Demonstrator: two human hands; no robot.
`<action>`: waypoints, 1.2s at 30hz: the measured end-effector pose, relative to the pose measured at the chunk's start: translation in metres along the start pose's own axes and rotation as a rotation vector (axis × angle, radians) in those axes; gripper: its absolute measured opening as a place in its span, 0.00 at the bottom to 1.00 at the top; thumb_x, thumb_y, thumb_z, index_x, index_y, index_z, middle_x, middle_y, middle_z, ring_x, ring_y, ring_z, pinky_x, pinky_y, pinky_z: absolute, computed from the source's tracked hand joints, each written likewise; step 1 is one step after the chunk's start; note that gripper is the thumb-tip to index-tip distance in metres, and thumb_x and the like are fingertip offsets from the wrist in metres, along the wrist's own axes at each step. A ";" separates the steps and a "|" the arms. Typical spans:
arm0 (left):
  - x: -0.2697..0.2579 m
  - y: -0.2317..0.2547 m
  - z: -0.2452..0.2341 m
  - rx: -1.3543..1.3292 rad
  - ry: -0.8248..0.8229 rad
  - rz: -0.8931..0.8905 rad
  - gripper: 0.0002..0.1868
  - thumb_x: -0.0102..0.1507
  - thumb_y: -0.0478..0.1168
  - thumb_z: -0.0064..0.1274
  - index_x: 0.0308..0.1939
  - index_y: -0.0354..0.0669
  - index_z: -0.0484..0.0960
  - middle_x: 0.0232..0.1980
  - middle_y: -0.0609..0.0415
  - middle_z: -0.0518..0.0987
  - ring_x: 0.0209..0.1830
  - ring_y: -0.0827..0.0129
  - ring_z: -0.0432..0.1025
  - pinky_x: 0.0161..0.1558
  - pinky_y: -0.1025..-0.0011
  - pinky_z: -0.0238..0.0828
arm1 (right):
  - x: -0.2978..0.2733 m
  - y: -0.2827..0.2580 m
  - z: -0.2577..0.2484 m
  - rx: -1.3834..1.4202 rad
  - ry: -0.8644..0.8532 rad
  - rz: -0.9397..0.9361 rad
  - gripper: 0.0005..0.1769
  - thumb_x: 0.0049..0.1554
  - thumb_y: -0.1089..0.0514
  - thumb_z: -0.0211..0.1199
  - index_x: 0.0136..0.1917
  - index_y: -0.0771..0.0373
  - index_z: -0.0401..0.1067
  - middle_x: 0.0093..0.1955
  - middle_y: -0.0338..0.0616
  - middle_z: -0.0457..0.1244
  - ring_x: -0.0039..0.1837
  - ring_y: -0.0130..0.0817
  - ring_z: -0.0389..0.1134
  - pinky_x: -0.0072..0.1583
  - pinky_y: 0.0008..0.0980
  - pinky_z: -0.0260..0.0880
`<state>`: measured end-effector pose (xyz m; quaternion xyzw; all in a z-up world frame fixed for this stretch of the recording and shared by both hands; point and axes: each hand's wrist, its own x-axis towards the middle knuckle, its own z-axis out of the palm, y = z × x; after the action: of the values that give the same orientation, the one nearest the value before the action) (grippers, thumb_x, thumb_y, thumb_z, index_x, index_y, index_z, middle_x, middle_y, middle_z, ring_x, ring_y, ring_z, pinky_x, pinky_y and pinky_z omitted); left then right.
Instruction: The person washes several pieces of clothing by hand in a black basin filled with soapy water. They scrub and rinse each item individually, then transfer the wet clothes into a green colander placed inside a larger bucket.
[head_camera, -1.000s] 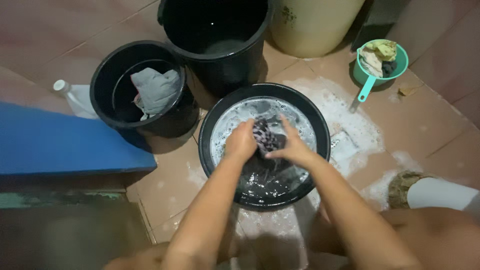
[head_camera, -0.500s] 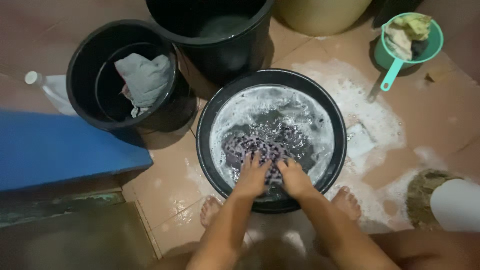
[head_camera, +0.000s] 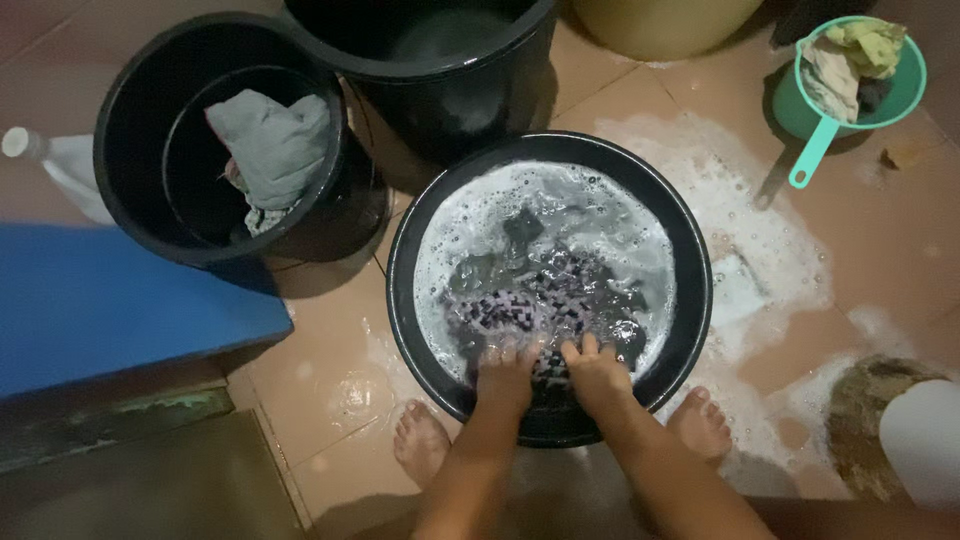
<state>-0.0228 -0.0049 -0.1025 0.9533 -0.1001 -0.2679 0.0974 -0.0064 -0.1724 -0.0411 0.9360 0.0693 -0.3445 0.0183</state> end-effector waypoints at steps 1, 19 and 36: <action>0.006 -0.002 0.002 0.006 0.027 -0.007 0.41 0.64 0.38 0.45 0.79 0.68 0.48 0.81 0.43 0.48 0.79 0.37 0.42 0.71 0.41 0.46 | 0.002 0.001 -0.001 -0.018 -0.028 -0.002 0.30 0.57 0.63 0.58 0.71 0.52 0.55 0.76 0.56 0.47 0.71 0.64 0.57 0.60 0.48 0.73; 0.092 -0.026 -0.051 -0.028 0.047 -0.112 0.37 0.68 0.37 0.35 0.78 0.80 0.49 0.80 0.42 0.51 0.78 0.40 0.47 0.74 0.47 0.37 | 0.070 0.011 -0.031 0.179 0.217 -0.029 0.31 0.60 0.65 0.50 0.75 0.51 0.56 0.72 0.62 0.52 0.71 0.62 0.58 0.67 0.50 0.66; -0.009 -0.008 -0.124 -0.251 -0.377 -0.139 0.34 0.76 0.47 0.33 0.85 0.72 0.42 0.66 0.34 0.76 0.66 0.44 0.73 0.77 0.47 0.45 | 0.020 -0.039 -0.037 0.057 -0.013 0.035 0.24 0.63 0.61 0.52 0.71 0.56 0.55 0.84 0.66 0.32 0.76 0.71 0.51 0.65 0.49 0.69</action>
<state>0.0365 0.0217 0.0035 0.8715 -0.0165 -0.4574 0.1760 0.0263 -0.1286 -0.0253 0.9350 0.0431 -0.3519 -0.0019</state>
